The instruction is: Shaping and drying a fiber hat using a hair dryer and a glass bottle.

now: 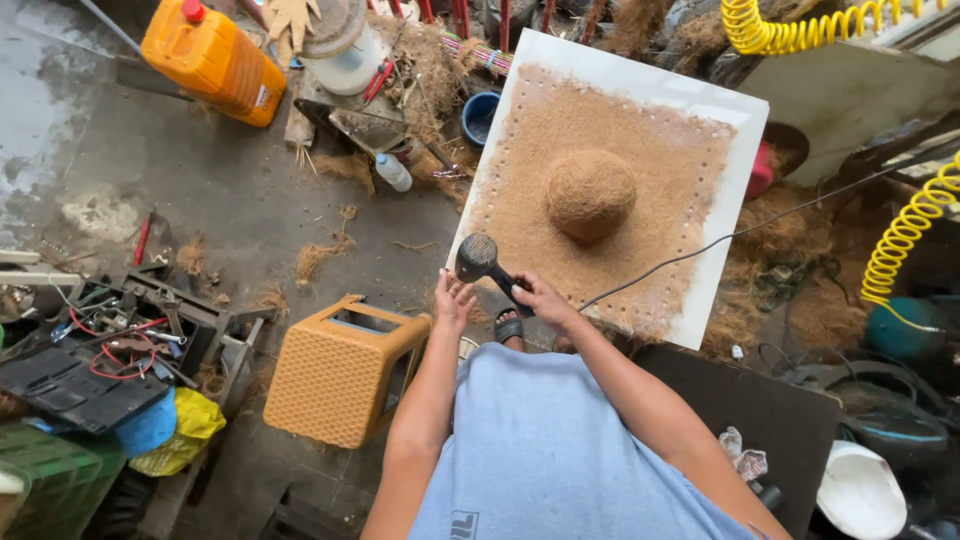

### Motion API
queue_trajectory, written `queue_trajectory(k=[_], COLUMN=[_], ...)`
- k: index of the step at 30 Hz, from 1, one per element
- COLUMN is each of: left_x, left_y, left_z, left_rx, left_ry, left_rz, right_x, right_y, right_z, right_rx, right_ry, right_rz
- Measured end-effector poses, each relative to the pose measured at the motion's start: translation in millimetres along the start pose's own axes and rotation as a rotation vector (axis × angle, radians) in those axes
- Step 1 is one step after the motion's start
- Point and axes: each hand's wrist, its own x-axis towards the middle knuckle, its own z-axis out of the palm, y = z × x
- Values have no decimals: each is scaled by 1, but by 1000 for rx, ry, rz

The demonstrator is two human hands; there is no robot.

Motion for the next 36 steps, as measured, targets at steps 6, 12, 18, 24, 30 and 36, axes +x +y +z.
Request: queue_trajectory(k=[6, 12, 18, 24, 30, 36], left_x=[11, 22, 29, 40, 43, 44], left_y=[-6, -11, -17, -29, -31, -29], left_z=[-12, -23, -22, -24, -18, -17], left_rx=[15, 60, 81, 188, 288, 269], left_ry=[-8, 21, 91, 170, 198, 211], left_rz=[-26, -26, 5, 4, 0, 25], right_x=[-29, -85, -181, -250, -260, -204], right_y=[19, 35, 23, 79, 83, 88], right_z=[-39, -122, -186, -250, -227, -181], right_rx=[-50, -159, -74, 49, 124, 182], right_ry=[55, 207, 462, 672, 705, 574], right_rz=[70, 155, 187, 36, 16, 40])
